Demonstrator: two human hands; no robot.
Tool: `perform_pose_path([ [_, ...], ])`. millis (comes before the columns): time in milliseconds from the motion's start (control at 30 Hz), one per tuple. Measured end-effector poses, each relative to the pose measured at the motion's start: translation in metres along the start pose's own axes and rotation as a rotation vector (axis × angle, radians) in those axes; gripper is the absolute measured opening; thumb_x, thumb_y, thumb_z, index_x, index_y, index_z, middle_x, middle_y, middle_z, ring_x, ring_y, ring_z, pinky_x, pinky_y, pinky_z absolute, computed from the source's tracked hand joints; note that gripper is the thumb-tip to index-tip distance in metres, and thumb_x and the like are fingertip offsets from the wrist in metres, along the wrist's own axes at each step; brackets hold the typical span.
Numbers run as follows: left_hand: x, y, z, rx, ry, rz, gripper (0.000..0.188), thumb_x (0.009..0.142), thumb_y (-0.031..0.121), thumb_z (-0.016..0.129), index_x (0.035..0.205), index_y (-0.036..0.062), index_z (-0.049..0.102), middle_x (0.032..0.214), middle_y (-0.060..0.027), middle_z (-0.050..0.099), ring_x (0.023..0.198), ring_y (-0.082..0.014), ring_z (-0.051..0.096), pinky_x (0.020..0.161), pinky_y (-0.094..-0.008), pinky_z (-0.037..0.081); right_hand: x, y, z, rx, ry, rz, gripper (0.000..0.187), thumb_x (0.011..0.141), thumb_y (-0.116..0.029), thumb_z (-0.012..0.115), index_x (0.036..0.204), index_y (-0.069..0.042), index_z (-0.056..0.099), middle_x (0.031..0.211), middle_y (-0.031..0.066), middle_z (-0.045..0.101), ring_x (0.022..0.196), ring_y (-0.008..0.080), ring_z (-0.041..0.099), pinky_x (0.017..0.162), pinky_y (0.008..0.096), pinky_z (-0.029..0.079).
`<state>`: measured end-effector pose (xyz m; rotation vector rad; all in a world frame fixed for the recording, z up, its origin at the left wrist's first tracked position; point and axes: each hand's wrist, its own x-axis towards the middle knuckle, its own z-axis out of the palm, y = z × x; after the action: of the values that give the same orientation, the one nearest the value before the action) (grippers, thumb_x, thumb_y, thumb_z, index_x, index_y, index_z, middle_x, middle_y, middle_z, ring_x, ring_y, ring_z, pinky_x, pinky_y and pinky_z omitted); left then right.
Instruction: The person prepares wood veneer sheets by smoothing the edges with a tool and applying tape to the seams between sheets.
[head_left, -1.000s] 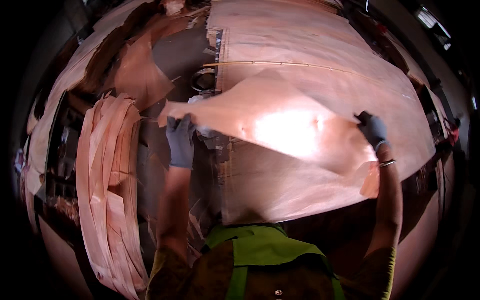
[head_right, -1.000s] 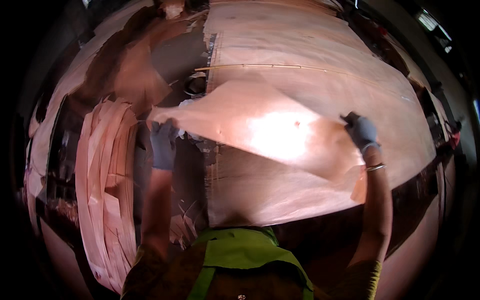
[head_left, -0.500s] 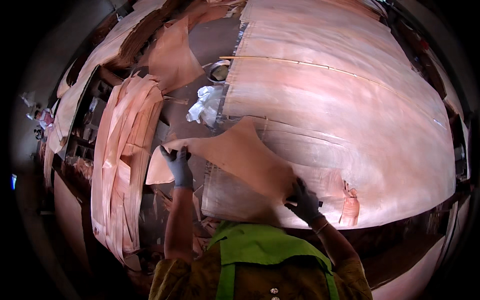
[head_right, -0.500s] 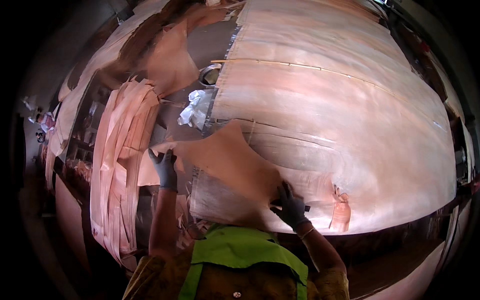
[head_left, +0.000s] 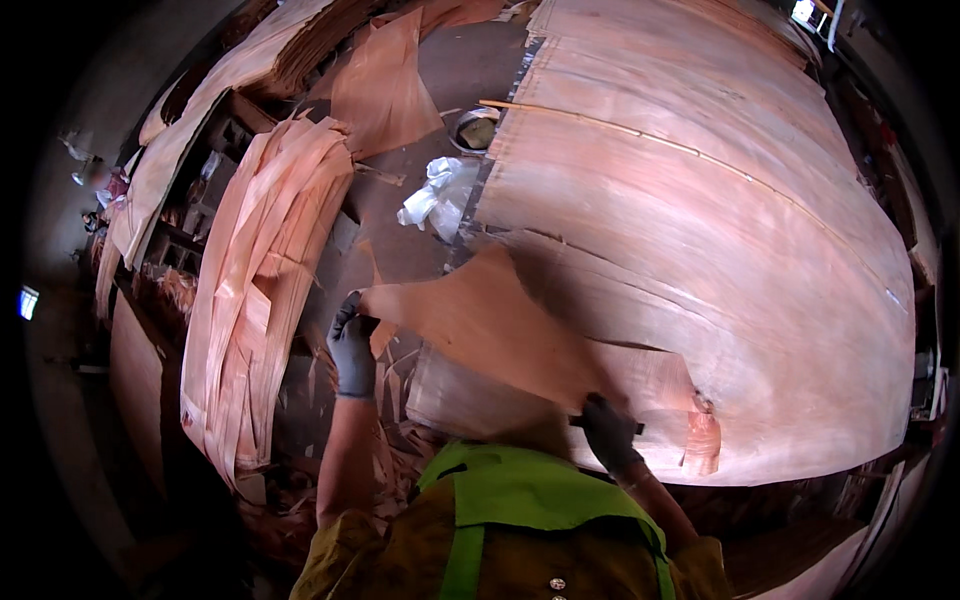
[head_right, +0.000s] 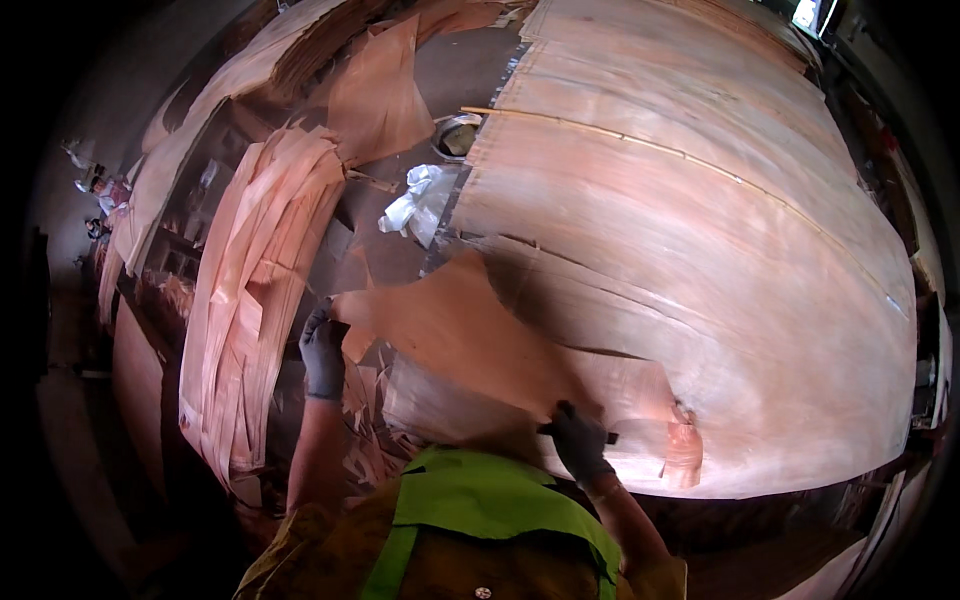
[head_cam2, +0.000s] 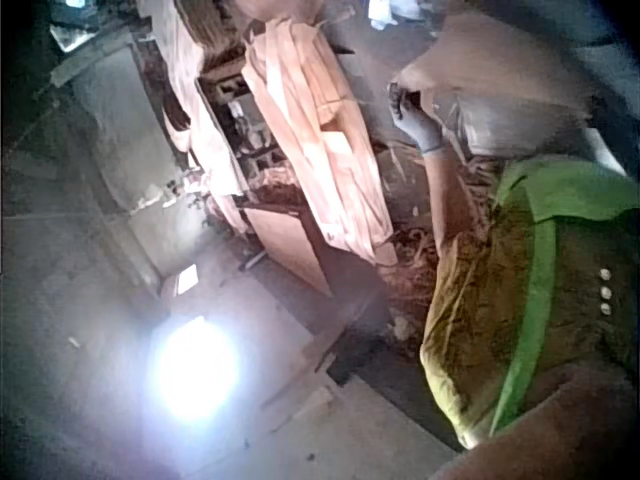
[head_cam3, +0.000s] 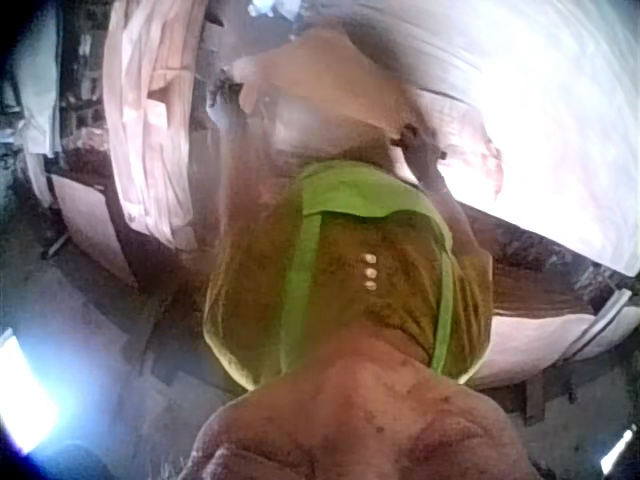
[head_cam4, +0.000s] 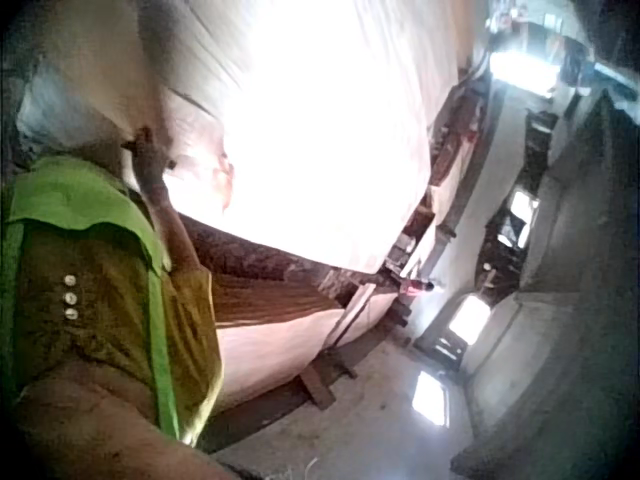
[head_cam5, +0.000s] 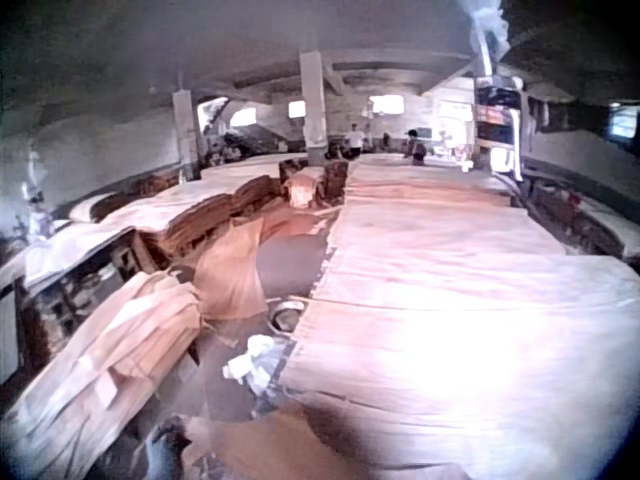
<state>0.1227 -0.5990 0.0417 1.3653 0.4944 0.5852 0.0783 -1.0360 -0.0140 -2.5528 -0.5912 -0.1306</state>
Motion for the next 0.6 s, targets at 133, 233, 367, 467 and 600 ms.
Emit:
perform_pose_path([
  [133, 0.001, 0.055, -0.018, 0.612, -0.179, 0.317, 0.033, 0.084, -0.007, 0.051, 0.113, 0.0021, 0.064, 0.107, -0.0091, 0.063, 0.095, -0.0218, 0.061, 0.083, -0.0320, 0.050, 0.014, -0.017, -0.097, 0.037, -0.254, 0.048, 0.012, 0.077, -0.022, 0.070, 0.083, -0.014, 0.064, 0.082, 0.0039, 0.066, 0.064, 0.0266, 0.064, 0.053, 0.0374, 0.049],
  [233, 0.006, 0.119, -0.002, 1.138, -0.324, 0.455, 0.031, 0.069, -0.002, 0.065, 0.096, 0.0123, 0.070, 0.102, -0.0099, 0.060, 0.098, -0.0287, 0.058, 0.083, -0.0368, 0.046, 0.037, -0.002, -0.159, 0.224, -0.310, -0.029, 0.006, 0.078, -0.015, 0.069, 0.085, -0.015, 0.069, 0.078, 0.0029, 0.068, 0.067, 0.0225, 0.066, 0.057, 0.0311, 0.051],
  [367, 0.059, 0.132, 0.043, 1.450, -0.343, 0.974, 0.018, 0.059, 0.013, 0.074, 0.077, 0.0161, 0.071, 0.114, -0.0119, 0.057, 0.111, -0.0334, 0.051, 0.090, -0.0488, 0.040, 0.102, 0.022, -0.177, 0.143, -0.283, 0.051, 0.009, 0.077, -0.009, 0.068, 0.086, -0.008, 0.068, 0.074, 0.0109, 0.067, 0.065, 0.0260, 0.066, 0.059, 0.0315, 0.052],
  [467, 0.119, 0.073, 0.059, 1.594, -0.488, 0.896, 0.009, 0.068, 0.023, 0.069, 0.076, 0.0223, 0.072, 0.137, -0.0110, 0.048, 0.131, -0.0360, 0.036, 0.107, -0.0584, 0.021, 0.155, 0.047, -0.143, -0.050, -0.295, 0.064, 0.003, 0.079, -0.011, 0.065, 0.081, -0.008, 0.066, 0.075, 0.0144, 0.064, 0.069, 0.0336, 0.062, 0.060, 0.0391, 0.049],
  [600, 0.188, -0.038, 0.052, 1.781, -0.671, 0.697, 0.011, 0.075, 0.022, 0.059, 0.074, 0.0242, 0.070, 0.094, -0.0036, 0.067, 0.114, -0.0311, 0.052, 0.105, -0.0558, 0.024, 0.190, 0.084, -0.081, -0.151, -0.293, 0.105, 0.007, 0.080, -0.016, 0.064, 0.078, -0.010, 0.066, 0.074, 0.0144, 0.064, 0.071, 0.0340, 0.062, 0.063, 0.0429, 0.048],
])
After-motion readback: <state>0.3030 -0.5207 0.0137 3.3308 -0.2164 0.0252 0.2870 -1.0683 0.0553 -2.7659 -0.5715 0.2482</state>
